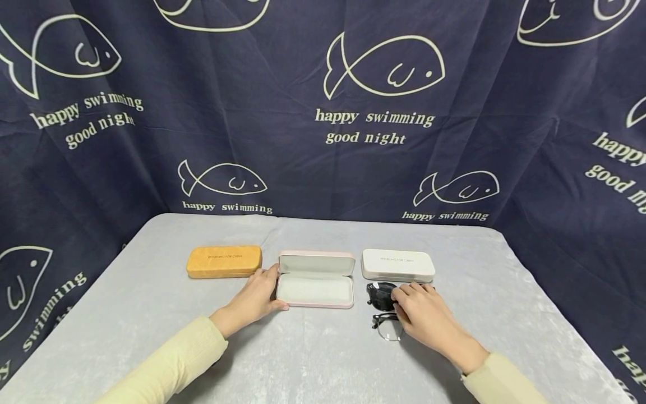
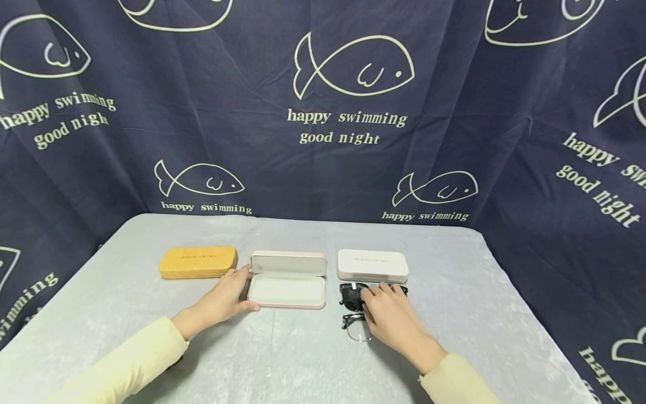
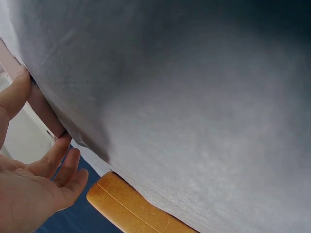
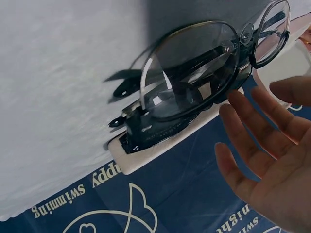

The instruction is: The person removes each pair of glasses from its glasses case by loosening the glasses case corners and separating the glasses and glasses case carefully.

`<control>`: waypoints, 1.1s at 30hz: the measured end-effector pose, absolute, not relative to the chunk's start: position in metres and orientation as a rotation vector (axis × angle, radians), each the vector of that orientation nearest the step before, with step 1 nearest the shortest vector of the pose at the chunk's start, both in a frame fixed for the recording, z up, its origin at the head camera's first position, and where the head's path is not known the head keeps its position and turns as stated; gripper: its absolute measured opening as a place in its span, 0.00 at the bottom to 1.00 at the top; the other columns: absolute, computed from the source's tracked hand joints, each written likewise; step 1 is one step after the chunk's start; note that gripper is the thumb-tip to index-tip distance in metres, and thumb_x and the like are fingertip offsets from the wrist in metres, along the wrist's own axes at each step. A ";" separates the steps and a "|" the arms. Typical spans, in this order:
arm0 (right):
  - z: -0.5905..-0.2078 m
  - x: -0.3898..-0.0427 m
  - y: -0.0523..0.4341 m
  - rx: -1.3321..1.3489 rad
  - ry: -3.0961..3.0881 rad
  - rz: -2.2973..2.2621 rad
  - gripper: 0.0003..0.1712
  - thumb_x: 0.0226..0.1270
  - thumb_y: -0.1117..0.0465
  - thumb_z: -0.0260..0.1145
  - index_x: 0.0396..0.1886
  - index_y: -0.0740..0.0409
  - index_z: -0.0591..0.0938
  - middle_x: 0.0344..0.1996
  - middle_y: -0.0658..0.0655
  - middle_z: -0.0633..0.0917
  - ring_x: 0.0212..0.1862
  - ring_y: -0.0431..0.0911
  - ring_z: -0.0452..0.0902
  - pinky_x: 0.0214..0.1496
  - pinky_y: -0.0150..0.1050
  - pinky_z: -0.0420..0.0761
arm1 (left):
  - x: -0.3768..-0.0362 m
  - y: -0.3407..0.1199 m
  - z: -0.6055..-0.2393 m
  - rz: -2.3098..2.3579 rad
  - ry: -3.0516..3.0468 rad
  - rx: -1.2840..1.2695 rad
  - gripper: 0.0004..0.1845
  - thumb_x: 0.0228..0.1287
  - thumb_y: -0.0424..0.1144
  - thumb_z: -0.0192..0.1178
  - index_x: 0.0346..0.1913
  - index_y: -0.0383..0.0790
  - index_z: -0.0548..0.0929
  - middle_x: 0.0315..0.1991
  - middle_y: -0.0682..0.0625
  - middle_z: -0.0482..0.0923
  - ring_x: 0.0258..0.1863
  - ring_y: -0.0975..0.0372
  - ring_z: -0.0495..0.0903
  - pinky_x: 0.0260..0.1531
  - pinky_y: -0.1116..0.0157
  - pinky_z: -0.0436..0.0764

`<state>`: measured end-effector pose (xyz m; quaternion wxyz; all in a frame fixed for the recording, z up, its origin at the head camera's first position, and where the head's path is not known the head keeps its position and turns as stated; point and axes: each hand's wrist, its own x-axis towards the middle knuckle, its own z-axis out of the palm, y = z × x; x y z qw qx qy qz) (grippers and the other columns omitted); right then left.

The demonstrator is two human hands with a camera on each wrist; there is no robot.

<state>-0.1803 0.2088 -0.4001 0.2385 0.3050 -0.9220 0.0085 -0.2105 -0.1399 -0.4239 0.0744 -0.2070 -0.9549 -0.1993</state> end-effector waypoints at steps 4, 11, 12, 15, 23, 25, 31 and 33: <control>-0.400 -0.185 0.202 0.828 -2.531 0.052 0.04 0.51 0.63 0.65 0.26 0.52 0.77 0.25 0.48 0.78 0.31 0.45 0.72 0.35 0.40 0.68 | -0.210 -0.139 -0.423 -0.606 -2.868 -0.625 0.47 0.38 0.47 0.73 0.60 0.27 0.64 0.53 0.38 0.76 0.47 0.50 0.73 0.53 0.54 0.69; -0.400 -0.196 0.190 0.823 -2.510 0.080 0.04 0.54 0.62 0.64 0.28 0.52 0.77 0.26 0.47 0.79 0.31 0.44 0.73 0.34 0.39 0.68 | -0.209 -0.139 -0.423 -0.595 -2.874 -0.616 0.47 0.38 0.47 0.73 0.60 0.26 0.64 0.53 0.37 0.75 0.48 0.50 0.73 0.54 0.54 0.69; -0.401 -0.197 0.188 0.820 -2.505 0.081 0.04 0.54 0.62 0.64 0.28 0.52 0.77 0.25 0.48 0.79 0.31 0.44 0.73 0.33 0.39 0.68 | -0.209 -0.139 -0.423 -0.596 -2.875 -0.616 0.47 0.39 0.47 0.73 0.60 0.26 0.63 0.53 0.37 0.75 0.48 0.50 0.72 0.54 0.54 0.69; -0.400 -0.203 0.184 0.811 -2.496 0.087 0.04 0.54 0.62 0.64 0.29 0.54 0.76 0.24 0.48 0.79 0.30 0.45 0.72 0.32 0.38 0.68 | -0.209 -0.139 -0.423 -0.596 -2.876 -0.615 0.47 0.39 0.47 0.73 0.60 0.26 0.63 0.53 0.37 0.75 0.48 0.50 0.73 0.54 0.54 0.69; -0.395 -0.216 0.172 0.804 -2.504 0.154 0.04 0.55 0.64 0.61 0.32 0.54 0.77 0.25 0.48 0.79 0.31 0.45 0.73 0.32 0.38 0.68 | -0.209 -0.139 -0.423 -0.614 -2.874 -0.608 0.47 0.38 0.47 0.73 0.61 0.27 0.63 0.53 0.38 0.75 0.48 0.50 0.73 0.53 0.54 0.69; -0.393 -0.221 0.170 0.795 -2.503 0.169 0.05 0.56 0.64 0.61 0.34 0.54 0.77 0.26 0.49 0.80 0.32 0.45 0.74 0.33 0.39 0.69 | -0.209 -0.139 -0.423 -0.622 -2.874 -0.609 0.47 0.38 0.46 0.73 0.60 0.28 0.64 0.53 0.38 0.75 0.48 0.50 0.72 0.53 0.54 0.69; -0.388 -0.236 0.161 0.754 -2.515 0.208 0.07 0.61 0.60 0.58 0.37 0.55 0.78 0.32 0.52 0.83 0.36 0.47 0.77 0.36 0.41 0.71 | -0.209 -0.139 -0.423 -0.620 -2.873 -0.608 0.47 0.38 0.47 0.73 0.60 0.27 0.63 0.53 0.38 0.75 0.48 0.50 0.72 0.53 0.54 0.70; -0.387 -0.240 0.158 0.749 -2.519 0.218 0.08 0.63 0.59 0.57 0.38 0.56 0.78 0.33 0.53 0.83 0.37 0.47 0.77 0.36 0.41 0.72 | -0.208 -0.139 -0.423 -0.618 -2.879 -0.606 0.48 0.38 0.47 0.73 0.61 0.27 0.63 0.53 0.37 0.75 0.48 0.50 0.72 0.53 0.54 0.70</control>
